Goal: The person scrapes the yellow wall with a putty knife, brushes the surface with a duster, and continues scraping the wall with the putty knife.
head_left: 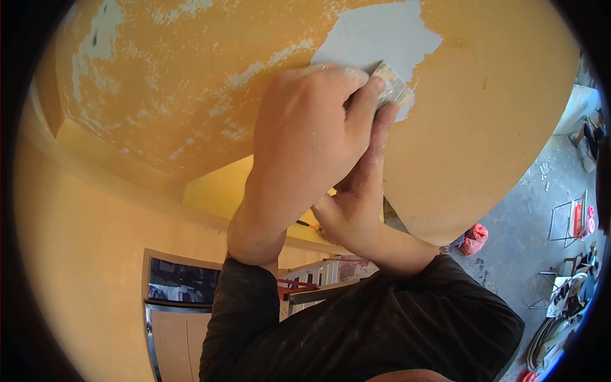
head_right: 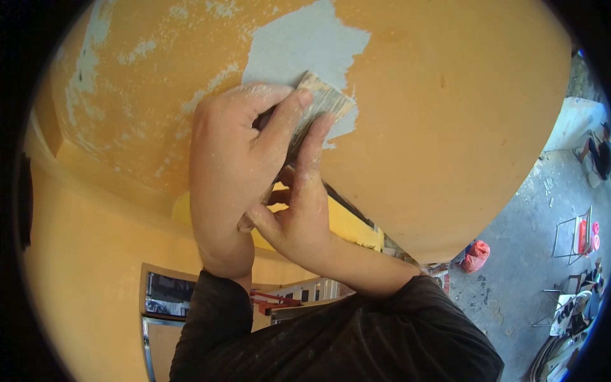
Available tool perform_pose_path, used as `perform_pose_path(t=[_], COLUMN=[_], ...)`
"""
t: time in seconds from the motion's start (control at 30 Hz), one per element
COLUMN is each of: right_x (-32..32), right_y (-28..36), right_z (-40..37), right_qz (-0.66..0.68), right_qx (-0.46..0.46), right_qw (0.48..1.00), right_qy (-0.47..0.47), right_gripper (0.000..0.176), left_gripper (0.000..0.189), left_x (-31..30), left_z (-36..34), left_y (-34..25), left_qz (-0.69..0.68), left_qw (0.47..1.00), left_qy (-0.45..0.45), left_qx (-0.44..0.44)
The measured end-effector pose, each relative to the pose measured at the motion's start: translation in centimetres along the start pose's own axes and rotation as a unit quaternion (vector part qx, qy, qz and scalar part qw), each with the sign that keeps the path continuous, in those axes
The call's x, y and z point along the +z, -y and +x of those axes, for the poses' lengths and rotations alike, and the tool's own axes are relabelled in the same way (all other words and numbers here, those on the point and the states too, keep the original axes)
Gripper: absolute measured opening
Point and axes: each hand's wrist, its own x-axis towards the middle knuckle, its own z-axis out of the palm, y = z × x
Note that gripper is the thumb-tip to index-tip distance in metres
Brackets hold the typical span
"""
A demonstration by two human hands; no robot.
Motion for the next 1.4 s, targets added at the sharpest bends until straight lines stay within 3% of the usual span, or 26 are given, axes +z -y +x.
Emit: perform_pose_path(t=[0.23,0.33,0.4,0.63,0.83,0.87,0.93,1.07,1.13,1.23,1.33,1.4], right_x=[0.5,0.1,0.5,-0.2,-0.6,-0.6,-0.5,-2.5,-3.6,-2.6,-2.4,-3.0], right_y=[0.6,0.6,0.7,0.5,-0.2,-0.3,-0.4,0.4,1.6,1.2,0.5,-0.2], right_z=[0.2,0.0,-0.2,0.2,0.3,0.6,1.2,2.0,0.4,-2.4,-3.9,-3.9], right_qz=[0.009,-0.066,-0.003,-0.022,-0.038,-0.060,-0.103,-0.195,-0.205,-0.223,-0.087,-0.088], right_qx=[-0.003,-0.027,-0.015,-0.014,-0.041,-0.061,-0.090,-0.160,-0.119,-0.112,-0.025,-0.041], right_qw=[1.000,0.997,1.000,0.999,0.998,0.996,0.990,0.961,0.967,0.965,0.993,0.993], right_qy=[-0.020,0.008,0.017,-0.023,0.021,-0.004,-0.044,-0.117,0.096,0.080,0.069,0.062], right_gripper=[0.116,0.116,0.117,0.119,0.120,0.113,0.101,0.090,0.112,0.110,0.100,0.095], left_gripper=[0.031,0.031,0.030,0.027,0.024,0.024,0.021,0.017,0.014,0.010,0.008,0.006], left_x=[0.5,0.3,-0.3,0.5,1.0,1.5,2.5,1.5,0.6,-0.1,0.9,1.0], left_z=[0.1,-0.3,-0.5,-0.1,0.1,0.5,1.1,-0.7,-1.0,-3.7,-5.0,-5.6], left_y=[0.3,0.3,0.5,0.0,0.4,0.4,0.3,0.3,-0.1,-0.3,0.7,0.9], left_qz=[0.007,0.021,0.011,-0.009,-0.034,-0.030,-0.017,-0.047,-0.063,-0.122,-0.149,-0.149], left_qw=[1.000,1.000,1.000,1.000,0.999,0.999,0.991,0.994,0.992,0.991,0.986,0.984], left_qy=[-0.008,-0.001,0.001,-0.013,-0.023,-0.022,-0.088,-0.076,-0.072,-0.045,-0.056,-0.060], left_qx=[0.021,0.012,0.007,0.004,0.028,0.021,0.097,0.070,0.084,-0.010,-0.049,-0.076])
